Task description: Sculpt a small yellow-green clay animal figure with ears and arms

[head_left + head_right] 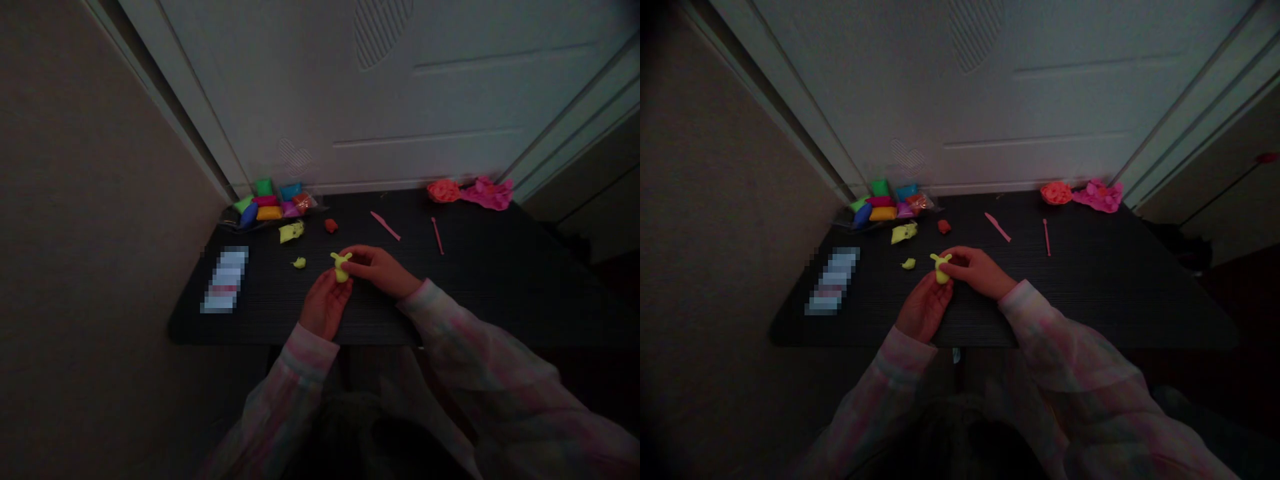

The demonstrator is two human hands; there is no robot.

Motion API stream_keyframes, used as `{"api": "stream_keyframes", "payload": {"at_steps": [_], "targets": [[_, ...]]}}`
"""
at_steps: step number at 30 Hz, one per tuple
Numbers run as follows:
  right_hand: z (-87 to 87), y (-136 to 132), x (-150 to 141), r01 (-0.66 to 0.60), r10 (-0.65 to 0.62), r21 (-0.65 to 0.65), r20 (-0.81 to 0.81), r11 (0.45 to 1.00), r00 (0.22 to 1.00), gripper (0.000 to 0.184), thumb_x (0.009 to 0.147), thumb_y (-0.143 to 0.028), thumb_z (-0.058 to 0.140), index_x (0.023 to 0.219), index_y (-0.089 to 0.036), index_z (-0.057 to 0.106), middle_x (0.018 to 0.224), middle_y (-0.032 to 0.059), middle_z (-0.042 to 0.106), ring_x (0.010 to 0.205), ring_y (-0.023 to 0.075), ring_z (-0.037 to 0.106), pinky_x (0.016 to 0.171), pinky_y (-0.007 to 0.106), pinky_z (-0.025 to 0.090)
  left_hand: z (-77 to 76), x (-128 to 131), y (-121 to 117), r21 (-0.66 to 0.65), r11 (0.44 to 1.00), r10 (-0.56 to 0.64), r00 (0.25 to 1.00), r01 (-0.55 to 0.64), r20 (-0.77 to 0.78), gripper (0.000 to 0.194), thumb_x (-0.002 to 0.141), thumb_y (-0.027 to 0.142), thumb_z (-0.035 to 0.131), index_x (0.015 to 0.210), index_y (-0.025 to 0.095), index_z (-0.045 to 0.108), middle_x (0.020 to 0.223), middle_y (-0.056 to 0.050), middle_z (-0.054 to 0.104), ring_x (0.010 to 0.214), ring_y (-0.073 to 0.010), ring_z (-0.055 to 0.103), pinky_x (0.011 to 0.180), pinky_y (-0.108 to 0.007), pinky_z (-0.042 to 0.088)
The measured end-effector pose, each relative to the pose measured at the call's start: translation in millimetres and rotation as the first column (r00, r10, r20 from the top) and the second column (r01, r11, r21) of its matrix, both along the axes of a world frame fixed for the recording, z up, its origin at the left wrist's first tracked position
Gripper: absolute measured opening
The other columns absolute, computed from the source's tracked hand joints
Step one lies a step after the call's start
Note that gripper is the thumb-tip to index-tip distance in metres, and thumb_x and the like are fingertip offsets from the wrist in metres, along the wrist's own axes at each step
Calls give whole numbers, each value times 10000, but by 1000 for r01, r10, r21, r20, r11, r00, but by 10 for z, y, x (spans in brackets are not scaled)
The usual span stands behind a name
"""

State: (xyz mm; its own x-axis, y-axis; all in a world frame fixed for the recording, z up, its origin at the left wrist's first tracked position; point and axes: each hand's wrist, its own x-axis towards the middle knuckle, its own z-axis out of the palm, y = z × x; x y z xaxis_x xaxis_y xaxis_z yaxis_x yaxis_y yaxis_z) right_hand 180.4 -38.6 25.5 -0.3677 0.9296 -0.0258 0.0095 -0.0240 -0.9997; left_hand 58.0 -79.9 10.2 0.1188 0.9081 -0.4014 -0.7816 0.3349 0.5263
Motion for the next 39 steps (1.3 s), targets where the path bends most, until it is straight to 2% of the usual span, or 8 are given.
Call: {"api": "stream_keyframes", "payload": {"at_steps": [7, 11, 19, 22, 26, 32, 35, 39], "targets": [[-11, 2, 3, -10, 9, 34, 47, 999, 999, 215, 662, -275, 609, 853, -180, 578, 787, 1, 610, 746, 135, 569, 734, 311, 440, 7, -1, -22, 11, 1000, -2, 1000, 2, -21, 88, 709, 117, 543, 796, 113, 558, 778, -46, 628, 707, -106, 604, 732, -246, 472], [-26, 11, 1, 9, -9, 4, 47, 1000, 999, 230, 657, -288, 614, 856, -182, 572, 756, -2, 606, 708, 131, 569, 674, 293, 452, -13, 23, -19, 95, 995, 43, 978, -23, -204, 296, 626, 67, 615, 897, 147, 526, 846, -39, 628, 736, -117, 609, 766, -279, 458], [-32, 88, 65, 99, -100, 31, 31, 995, 995, 236, 653, -297, 621, 852, -182, 567, 767, -4, 610, 733, 131, 573, 720, 297, 439, -29, -40, 178, 210, 966, -7, 824, 153, -567, 531, 520, 104, 700, 1001, 199, 495, 1107, -84, 524, 800, -149, 595, 755, -295, 442], [-65, 148, 108, 139, -140, 31, 33, 990, 990, 233, 654, -293, 619, 852, -183, 564, 777, 1, 617, 751, 138, 580, 741, 309, 436, -38, -49, 322, 271, 932, 22, 712, 239, -702, 525, 508, 156, 715, 998, 194, 532, 1070, -96, 542, 883, -187, 558, 732, -291, 438], [-95, 225, 150, 204, -207, 68, 36, 977, 978, 221, 648, -259, 623, 846, -185, 561, 775, 6, 616, 749, 145, 581, 744, 325, 441, -60, -8, 568, 369, 856, 158, 496, 362, -854, 495, 500, 195, 722, 972, 198, 572, 982, -76, 584, 941, -203, 513, 814, -309, 391], [-121, 292, 194, 267, -273, 96, 53, 959, 961, 192, 654, -207, 602, 841, -181, 565, 781, 12, 615, 755, 144, 585, 759, 325, 448, -100, 13, 727, 339, 742, 353, 92, 578, -931, 474, 586, 285, 663, 1027, 168, 534, 1038, -78, 576, 987, -221, 488, 883, -373, 357], [-155, 306, 199, 235, -247, 121, 91, 964, 965, 195, 661, -218, 598, 849, -180, 566, 775, 8, 614, 746, 141, 584, 751, 318, 452, -108, -15, 720, 320, 714, 417, -10, 623, -909, 447, 612, 317, 642, 1011, 144, 539, 1018, -83, 587, 975, -214, 493, 867, -364, 377], [-214, 313, 203, 199, -224, 169, 141, 965, 964, 210, 674, -244, 589, 872, -178, 566, 803, 12, 614, 752, 142, 582, 743, 316, 455, -130, -37, 727, 312, 677, 478, -76, 667, -875, 294, 647, 285, 616, 905, 147, 590, 943, -67, 620, 922, -192, 516, 836, -331, 396]]}}
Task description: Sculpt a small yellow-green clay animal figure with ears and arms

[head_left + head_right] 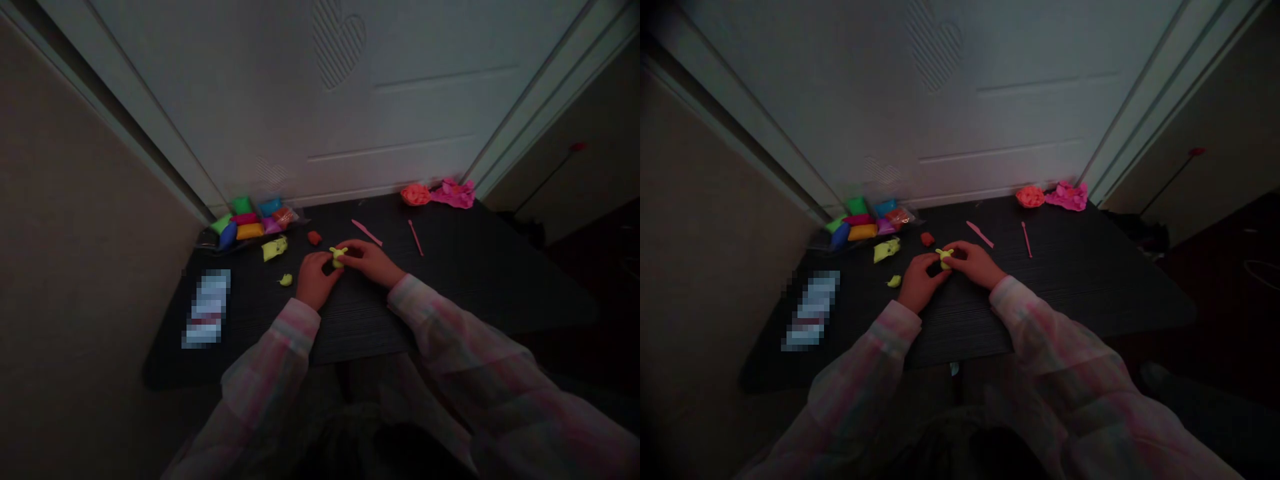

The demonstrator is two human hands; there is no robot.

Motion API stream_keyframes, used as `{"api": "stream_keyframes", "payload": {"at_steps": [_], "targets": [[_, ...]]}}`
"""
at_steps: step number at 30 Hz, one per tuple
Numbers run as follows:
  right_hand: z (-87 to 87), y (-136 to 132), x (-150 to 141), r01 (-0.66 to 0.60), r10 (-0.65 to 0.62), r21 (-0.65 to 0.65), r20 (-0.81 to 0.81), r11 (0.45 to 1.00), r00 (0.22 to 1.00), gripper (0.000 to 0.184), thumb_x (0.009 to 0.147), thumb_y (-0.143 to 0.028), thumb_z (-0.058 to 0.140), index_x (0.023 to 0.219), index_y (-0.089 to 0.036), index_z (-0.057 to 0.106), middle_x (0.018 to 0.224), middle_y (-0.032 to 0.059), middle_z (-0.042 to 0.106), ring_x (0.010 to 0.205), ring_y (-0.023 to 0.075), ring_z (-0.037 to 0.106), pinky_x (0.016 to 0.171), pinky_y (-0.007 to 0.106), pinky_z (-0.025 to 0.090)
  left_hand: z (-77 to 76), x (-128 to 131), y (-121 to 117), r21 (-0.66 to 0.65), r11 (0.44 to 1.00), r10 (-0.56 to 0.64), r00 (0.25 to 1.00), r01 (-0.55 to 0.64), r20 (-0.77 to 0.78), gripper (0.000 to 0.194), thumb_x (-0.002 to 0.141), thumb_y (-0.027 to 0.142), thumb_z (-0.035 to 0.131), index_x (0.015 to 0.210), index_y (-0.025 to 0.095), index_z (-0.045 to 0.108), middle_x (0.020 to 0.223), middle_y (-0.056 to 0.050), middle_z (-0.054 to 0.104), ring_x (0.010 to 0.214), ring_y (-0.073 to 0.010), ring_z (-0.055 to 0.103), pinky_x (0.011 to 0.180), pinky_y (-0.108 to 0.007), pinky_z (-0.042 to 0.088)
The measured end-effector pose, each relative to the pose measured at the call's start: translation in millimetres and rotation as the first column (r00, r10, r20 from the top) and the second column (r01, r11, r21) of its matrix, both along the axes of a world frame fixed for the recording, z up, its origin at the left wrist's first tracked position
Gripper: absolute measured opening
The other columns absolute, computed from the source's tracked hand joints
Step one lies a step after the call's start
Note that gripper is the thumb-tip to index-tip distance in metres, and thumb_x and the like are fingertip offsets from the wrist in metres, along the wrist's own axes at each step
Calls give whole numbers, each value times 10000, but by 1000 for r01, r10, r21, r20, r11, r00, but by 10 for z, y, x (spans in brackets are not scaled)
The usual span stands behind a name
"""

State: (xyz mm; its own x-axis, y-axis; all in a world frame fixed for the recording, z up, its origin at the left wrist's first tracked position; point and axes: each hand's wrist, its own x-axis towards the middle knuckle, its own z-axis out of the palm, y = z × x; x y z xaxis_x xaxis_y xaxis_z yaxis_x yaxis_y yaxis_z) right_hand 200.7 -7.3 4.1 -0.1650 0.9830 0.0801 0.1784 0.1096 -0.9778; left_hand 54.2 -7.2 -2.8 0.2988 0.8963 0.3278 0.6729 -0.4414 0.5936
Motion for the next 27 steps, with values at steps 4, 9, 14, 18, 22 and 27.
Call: {"api": "stream_keyframes", "payload": {"at_steps": [4, 9, 14, 18, 22, 27], "targets": [[-42, 2, 21, -5, -2, 70, 106, 998, 994, 242, 687, -279, 581, 907, -179, 569, 836, 20, 615, 759, 148, 579, 744, 327, 456, -28, 2, 16, 46, 999, -12, 997, 16, -71, 245, 683, 298, 581, 879, 155, 608, 915, -55, 634, 899, -187, 527, 824, -326, 389], [-64, 6, 47, -14, -3, 107, 159, 994, 987, 267, 681, -286, 593, 924, -179, 564, 873, 29, 618, 784, 159, 581, 755, 340, 459, -29, 14, 5, 62, 998, 9, 995, -3, -96, 231, 689, 321, 570, 852, 163, 615, 893, -45, 639, 885, -184, 528, 803, -313, 388], [-71, -4, 50, -15, 0, 97, 159, 995, 987, 249, 689, -297, 585, 909, -182, 560, 836, 28, 622, 759, 158, 587, 737, 341, 466, -5, 19, -23, 35, 999, 11, 994, -7, -112, 280, 697, 355, 551, 894, 163, 603, 925, -51, 632, 908, -193, 517, 804, -325, 383], [-62, -19, 43, -10, -5, 94, 159, 995, 987, 245, 681, -291, 593, 899, -184, 560, 839, 25, 616, 762, 153, 581, 743, 338, 459, -3, 23, -28, 19, 1000, 12, 997, -10, -80, 266, 719, 334, 529, 917, 169, 595, 945, -46, 628, 920, -184, 514, 804, -318, 384], [-44, -32, 35, -10, -7, 101, 168, 995, 986, 235, 677, -276, 592, 891, -183, 562, 842, 22, 612, 761, 150, 573, 738, 331, 453, -14, 22, -19, 0, 1000, 0, 998, 0, -69, 231, 727, 312, 523, 898, 182, 606, 933, -33, 634, 905, -179, 520, 802, -319, 385], [-29, -43, 31, -3, -14, 100, 178, 995, 984, 233, 675, -265, 590, 889, -178, 561, 850, 29, 606, 763, 150, 567, 737, 328, 448, -21, 21, -13, -12, 1000, 6, 998, -6, -70, 237, 711, 308, 542, 891, 168, 606, 923, -45, 633, 901, -187, 522, 796, -327, 391]]}}
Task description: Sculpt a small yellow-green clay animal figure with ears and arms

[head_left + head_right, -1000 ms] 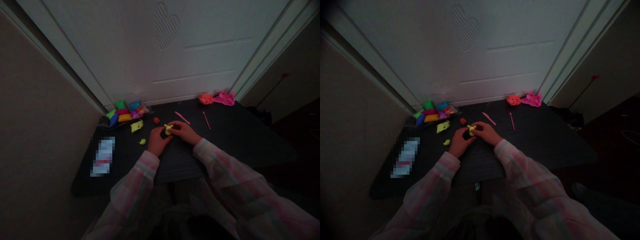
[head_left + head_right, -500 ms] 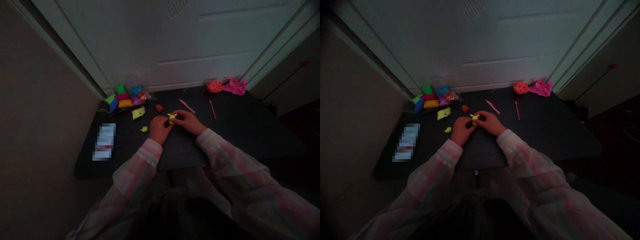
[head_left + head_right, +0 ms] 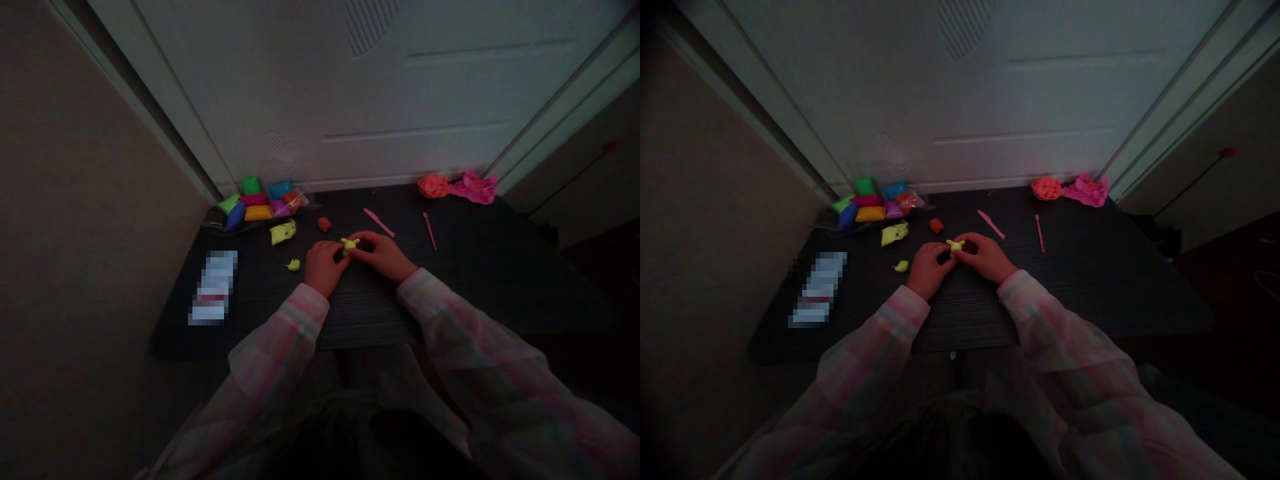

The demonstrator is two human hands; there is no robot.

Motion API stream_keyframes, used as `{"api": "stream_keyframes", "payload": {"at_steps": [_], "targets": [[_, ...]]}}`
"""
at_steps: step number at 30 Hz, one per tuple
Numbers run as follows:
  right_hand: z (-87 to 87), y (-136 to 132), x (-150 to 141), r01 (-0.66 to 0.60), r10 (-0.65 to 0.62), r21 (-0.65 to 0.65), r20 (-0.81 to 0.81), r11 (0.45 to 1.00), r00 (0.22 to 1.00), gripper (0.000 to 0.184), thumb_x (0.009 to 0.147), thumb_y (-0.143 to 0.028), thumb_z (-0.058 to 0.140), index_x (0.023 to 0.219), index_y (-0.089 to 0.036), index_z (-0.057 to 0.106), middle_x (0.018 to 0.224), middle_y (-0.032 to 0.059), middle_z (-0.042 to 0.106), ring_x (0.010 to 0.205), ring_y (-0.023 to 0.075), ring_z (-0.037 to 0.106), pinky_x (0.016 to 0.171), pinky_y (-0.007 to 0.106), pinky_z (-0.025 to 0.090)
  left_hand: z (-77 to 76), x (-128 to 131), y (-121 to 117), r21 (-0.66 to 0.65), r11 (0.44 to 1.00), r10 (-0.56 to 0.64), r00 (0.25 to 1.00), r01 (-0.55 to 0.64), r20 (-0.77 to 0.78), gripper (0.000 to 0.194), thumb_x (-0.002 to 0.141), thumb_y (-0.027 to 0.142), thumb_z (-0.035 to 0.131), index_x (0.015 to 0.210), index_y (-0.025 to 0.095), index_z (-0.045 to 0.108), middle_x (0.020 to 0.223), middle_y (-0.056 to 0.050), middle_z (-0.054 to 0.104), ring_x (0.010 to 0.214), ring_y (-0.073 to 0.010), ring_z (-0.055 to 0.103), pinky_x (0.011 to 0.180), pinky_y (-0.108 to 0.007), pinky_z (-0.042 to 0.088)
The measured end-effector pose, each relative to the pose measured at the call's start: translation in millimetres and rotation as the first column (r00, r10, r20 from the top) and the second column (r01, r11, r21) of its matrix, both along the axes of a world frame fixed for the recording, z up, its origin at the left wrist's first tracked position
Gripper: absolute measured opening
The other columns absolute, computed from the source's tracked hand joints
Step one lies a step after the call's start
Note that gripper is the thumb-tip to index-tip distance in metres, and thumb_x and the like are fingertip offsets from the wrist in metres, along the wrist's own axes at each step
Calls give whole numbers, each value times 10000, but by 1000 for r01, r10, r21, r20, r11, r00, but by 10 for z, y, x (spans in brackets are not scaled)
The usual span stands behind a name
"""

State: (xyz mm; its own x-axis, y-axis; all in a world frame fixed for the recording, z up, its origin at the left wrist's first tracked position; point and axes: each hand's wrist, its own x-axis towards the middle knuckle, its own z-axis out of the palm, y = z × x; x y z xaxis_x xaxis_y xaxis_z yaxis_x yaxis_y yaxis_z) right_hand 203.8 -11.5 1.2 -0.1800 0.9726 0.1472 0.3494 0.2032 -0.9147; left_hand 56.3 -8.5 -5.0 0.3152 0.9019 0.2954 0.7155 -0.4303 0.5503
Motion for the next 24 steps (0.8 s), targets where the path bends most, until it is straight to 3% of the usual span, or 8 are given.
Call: {"api": "stream_keyframes", "payload": {"at_steps": [11, 17, 21, 24], "targets": [[31, -24, -5, -4, 3, -31, -32, 1000, 999, 362, 653, -274, 615, 993, -189, 522, 898, 33, 591, 797, 150, 564, 760, 331, 450, 25, -2, -17, -7, 1000, -18, 1000, 18, -11, 273, 720, 354, 520, 907, 169, 592, 918, -62, 627, 895, -197, 525, 796, -349, 394], [6, 0, 79, -23, 18, -49, -95, 999, 995, 328, 697, -225, 563, 1021, -206, 520, 959, 48, 597, 897, 153, 568, 834, 346, 433, 36, -5, -6, -77, 995, 65, 990, -55, 121, 261, 687, 313, 569, 909, 178, 593, 889, -52, 631, 846, -176, 539, 759, -315, 418], [1, -2, 73, 68, -72, 34, 98, 997, 993, 198, 728, -236, 525, 909, -186, 587, 914, 60, 614, 863, 169, 573, 818, 363, 434, 46, -8, 1, -101, 988, 134, 979, -119, 157, 275, 657, 312, 601, 880, 151, 587, 860, -61, 624, 833, -179, 539, 730, -311, 421], [-8, -9, 44, 69, -102, 138, 247, 988, 964, 178, 744, -250, 507, 876, -188, 610, 905, 57, 616, 878, 179, 561, 819, 359, 425, 39, -12, 11, -90, 987, 146, 982, -136, 116, 257, 654, 317, 604, 847, 148, 577, 836, -59, 617, 827, -183, 531, 733, -317, 415]]}}
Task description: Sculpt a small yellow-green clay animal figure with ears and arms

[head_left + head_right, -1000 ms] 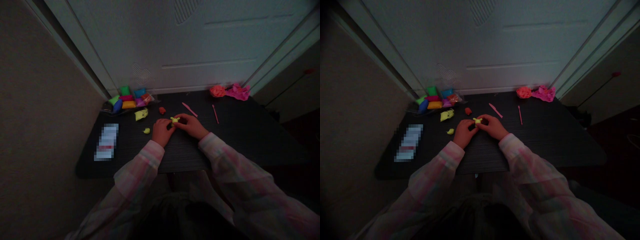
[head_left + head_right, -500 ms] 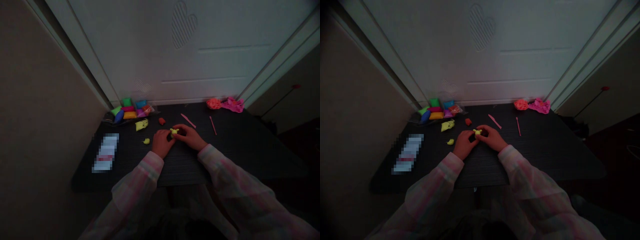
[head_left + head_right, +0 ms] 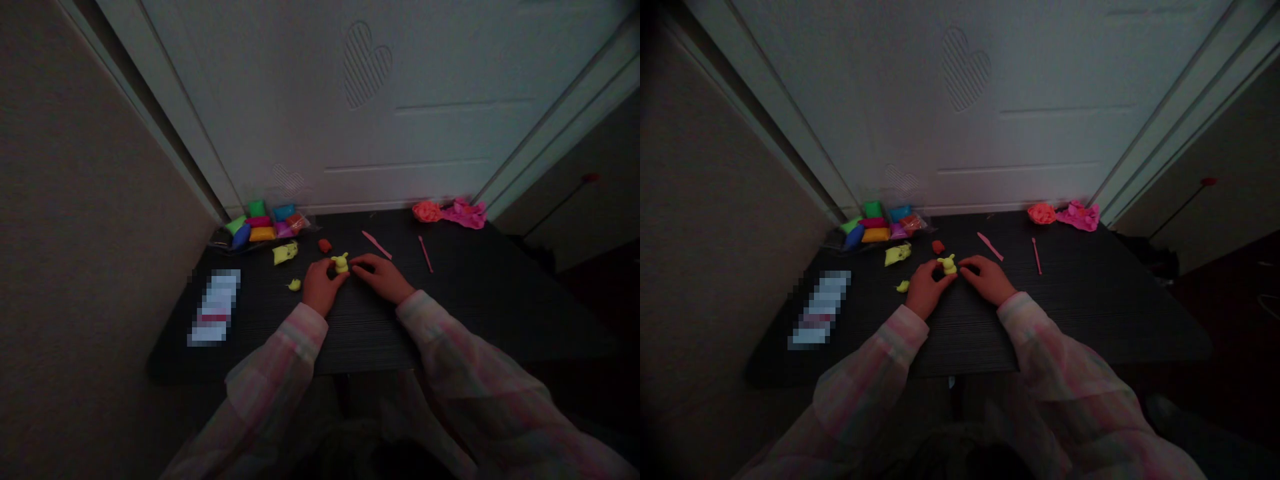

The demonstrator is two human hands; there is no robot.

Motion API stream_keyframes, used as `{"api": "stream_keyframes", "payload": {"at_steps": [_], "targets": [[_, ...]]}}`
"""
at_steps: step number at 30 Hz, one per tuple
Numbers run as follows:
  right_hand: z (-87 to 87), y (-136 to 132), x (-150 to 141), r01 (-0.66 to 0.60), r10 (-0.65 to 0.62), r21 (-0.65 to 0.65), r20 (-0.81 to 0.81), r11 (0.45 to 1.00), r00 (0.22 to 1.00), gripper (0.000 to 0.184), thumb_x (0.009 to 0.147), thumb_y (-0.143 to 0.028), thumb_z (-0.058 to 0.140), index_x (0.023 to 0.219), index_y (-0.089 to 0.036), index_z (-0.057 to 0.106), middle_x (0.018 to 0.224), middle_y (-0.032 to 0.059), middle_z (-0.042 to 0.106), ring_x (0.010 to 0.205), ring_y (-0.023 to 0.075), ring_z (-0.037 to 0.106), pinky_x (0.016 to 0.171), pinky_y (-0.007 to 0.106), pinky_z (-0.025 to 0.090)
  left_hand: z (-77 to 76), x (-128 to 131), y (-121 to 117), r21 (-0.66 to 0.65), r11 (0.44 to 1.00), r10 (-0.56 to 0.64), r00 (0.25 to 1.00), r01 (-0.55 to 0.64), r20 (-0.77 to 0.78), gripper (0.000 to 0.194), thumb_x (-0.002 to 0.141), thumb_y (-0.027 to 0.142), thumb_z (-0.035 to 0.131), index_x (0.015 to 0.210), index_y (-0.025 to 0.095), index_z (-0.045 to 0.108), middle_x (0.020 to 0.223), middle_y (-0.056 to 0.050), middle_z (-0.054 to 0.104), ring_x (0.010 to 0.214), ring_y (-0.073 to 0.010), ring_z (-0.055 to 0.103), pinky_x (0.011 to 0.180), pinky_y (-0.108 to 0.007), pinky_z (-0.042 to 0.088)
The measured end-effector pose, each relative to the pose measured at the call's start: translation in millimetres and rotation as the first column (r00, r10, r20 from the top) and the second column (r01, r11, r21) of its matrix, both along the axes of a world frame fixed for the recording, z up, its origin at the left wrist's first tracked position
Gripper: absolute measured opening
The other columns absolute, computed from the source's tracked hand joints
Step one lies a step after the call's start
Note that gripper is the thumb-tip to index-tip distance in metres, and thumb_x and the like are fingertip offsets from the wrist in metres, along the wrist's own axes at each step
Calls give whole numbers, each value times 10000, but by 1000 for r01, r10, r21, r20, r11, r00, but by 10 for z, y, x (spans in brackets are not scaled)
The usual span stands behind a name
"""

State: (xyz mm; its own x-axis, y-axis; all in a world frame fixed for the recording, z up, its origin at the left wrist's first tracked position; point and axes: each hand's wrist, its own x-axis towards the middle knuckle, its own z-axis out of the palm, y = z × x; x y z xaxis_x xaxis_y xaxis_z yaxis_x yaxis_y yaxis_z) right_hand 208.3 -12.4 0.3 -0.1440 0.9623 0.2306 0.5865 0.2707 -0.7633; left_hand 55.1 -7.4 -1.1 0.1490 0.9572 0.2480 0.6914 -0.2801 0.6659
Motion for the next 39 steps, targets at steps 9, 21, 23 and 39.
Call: {"api": "stream_keyframes", "payload": {"at_steps": [9, 21, 23, 39], "targets": [[-13, -7, -32, -57, 43, 95, 147, 994, 988, 154, 755, -247, 507, 847, -196, 619, 844, 40, 622, 814, 170, 561, 770, 332, 428, -14, -14, 21, 23, 997, -72, 993, 74, -92, 255, 632, 352, 618, 793, 163, 560, 818, -50, 610, 828, -191, 509, 750, -345, 404], [1, -3, -23, -91, 79, 79, 145, 993, 986, 165, 765, -235, 493, 875, -200, 610, 874, 43, 622, 846, 170, 562, 793, 333, 427, 59, -111, 21, -137, 980, -123, 982, 142, 140, 275, 686, 251, 583, 953, 192, 607, 890, -30, 667, 863, -163, 578, 811, -315, 421], [0, -3, -21, -109, 94, 87, 160, 990, 983, 171, 766, -238, 490, 882, -203, 611, 871, 40, 627, 850, 171, 562, 800, 339, 424, 63, -104, 18, -119, 983, -129, 986, 142, 107, 253, 682, 265, 588, 924, 198, 624, 888, -27, 668, 871, -170, 576, 810, -320, 421], [-30, -9, -43, -79, 53, 106, 232, 991, 971, 201, 713, -284, 560, 886, -186, 589, 878, 55, 616, 841, 198, 554, 773, 356, 422, 27, -77, 20, -114, 988, -78, 980, 100, 183, 433, 636, 358, 616, 1024, 178, 549, 980, -61, 625, 905, -177, 561, 792, -309, 428]]}}
